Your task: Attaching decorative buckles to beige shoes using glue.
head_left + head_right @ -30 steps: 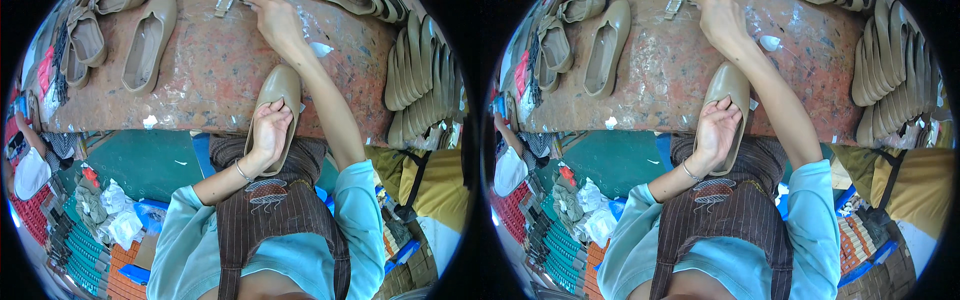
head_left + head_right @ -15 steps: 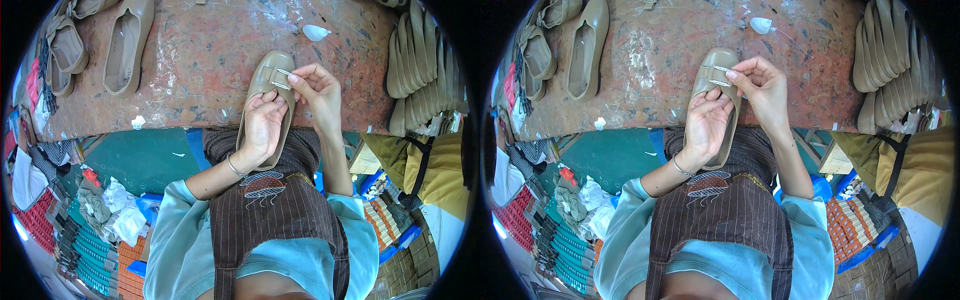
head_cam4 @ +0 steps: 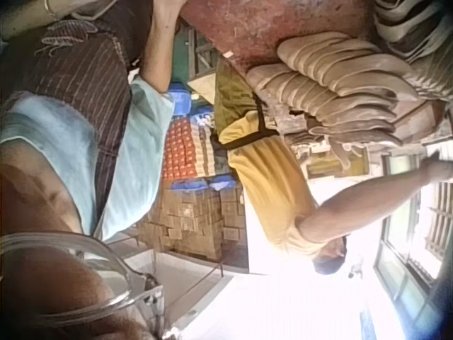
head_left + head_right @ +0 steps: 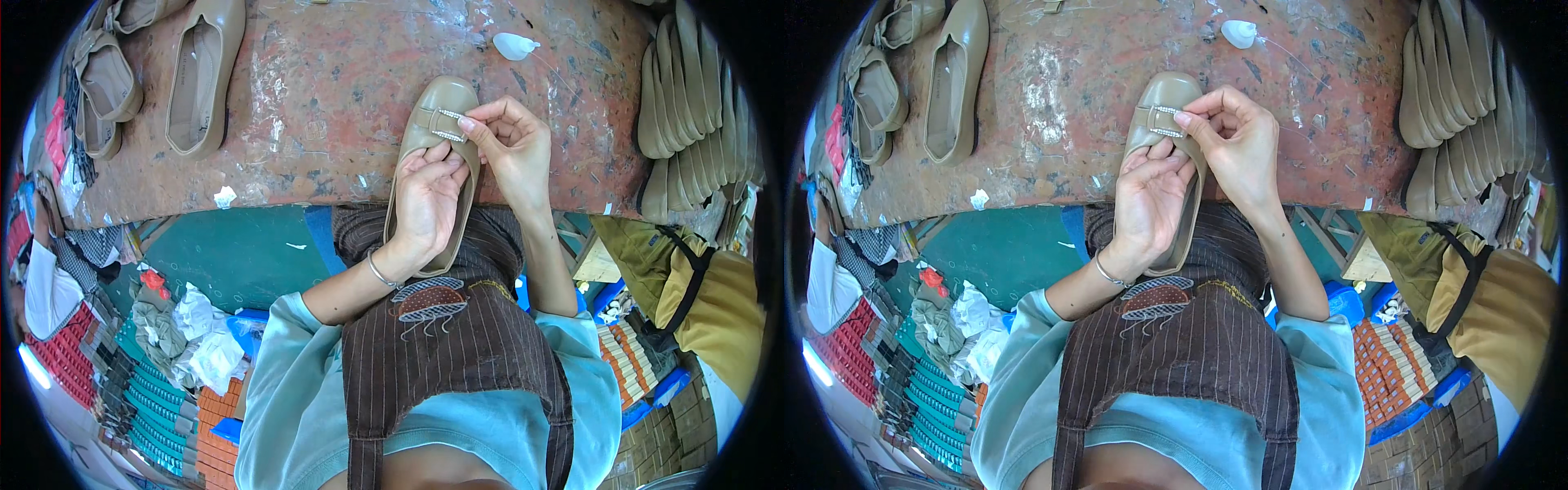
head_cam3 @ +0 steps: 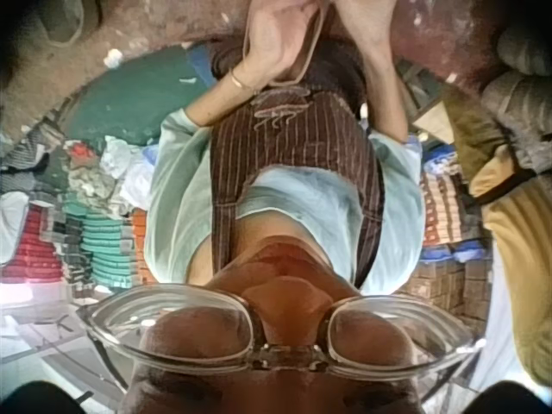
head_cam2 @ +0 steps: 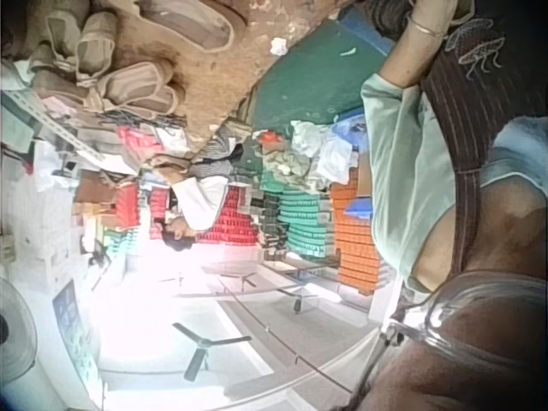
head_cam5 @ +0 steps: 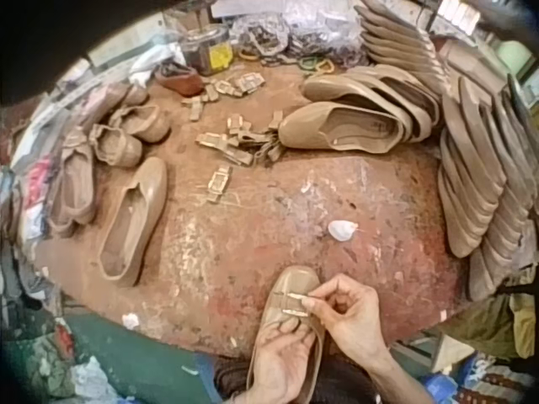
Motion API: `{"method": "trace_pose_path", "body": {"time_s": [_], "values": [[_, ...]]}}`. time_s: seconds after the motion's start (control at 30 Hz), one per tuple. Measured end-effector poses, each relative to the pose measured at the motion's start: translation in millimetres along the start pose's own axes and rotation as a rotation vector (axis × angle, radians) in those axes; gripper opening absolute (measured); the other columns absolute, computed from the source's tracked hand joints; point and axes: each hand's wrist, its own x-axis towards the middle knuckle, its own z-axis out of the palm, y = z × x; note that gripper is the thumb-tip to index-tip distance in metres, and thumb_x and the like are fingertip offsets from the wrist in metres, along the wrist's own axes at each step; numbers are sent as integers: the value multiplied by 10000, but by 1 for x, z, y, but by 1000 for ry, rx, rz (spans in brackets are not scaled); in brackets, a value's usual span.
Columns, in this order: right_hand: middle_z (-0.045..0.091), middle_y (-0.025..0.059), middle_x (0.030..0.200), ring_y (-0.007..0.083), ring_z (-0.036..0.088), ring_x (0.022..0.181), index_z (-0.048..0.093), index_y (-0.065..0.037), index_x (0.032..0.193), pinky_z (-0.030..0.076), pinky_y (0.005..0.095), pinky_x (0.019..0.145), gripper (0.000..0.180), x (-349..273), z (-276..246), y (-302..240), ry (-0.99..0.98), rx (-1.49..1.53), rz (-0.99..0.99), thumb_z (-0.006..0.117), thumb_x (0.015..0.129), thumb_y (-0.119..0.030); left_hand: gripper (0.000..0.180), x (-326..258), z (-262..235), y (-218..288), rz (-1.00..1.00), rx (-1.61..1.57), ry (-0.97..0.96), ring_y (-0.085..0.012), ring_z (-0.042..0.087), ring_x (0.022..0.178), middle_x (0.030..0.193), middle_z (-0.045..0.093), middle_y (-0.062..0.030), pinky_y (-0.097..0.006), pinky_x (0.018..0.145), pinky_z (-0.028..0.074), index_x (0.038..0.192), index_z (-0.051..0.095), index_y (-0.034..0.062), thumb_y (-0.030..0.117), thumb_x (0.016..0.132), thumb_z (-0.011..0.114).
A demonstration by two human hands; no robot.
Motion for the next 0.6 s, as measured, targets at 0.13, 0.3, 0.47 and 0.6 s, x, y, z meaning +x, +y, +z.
{"method": "trace_pose_path", "body": {"time_s": [0.13, 0.3, 0.47, 0.6], "values": [[677, 8, 708, 20, 571, 613, 693, 3, 864, 420, 183, 521, 85, 0, 0, 1, 13, -2, 3, 765, 849, -39, 270, -1, 3, 0, 15, -9, -2, -217, 627, 1088, 1148, 654, -134, -379, 1034, 475, 1139, 566, -48, -92, 875, 523], [668, -2, 691, 9, 553, 602, 695, 0, 853, 405, 179, 511, 87, 1, 0, 4, 22, 7, -5, 768, 848, -46, 283, -2, 3, 2, 14, -27, -20, -226, 619, 1125, 1160, 648, -138, -378, 1039, 475, 1153, 559, -58, -92, 875, 520], [652, -7, 660, 6, 541, 592, 690, 2, 846, 398, 183, 498, 115, 1, 1, 5, 40, -27, -9, 782, 833, -67, 225, -1, 5, 3, 4, 2, -34, -202, 625, 1120, 1162, 657, -118, -370, 1030, 480, 1158, 584, -31, -4, 935, 564], [634, 23, 723, 24, 540, 583, 655, 10, 876, 409, 200, 495, 199, -2, 5, 2, 91, -107, -13, 810, 799, -88, 205, 2, 11, 1, -26, 118, 122, -169, 643, 1088, 1145, 676, -84, -343, 985, 505, 1140, 633, 17, 156, 989, 616]]}}
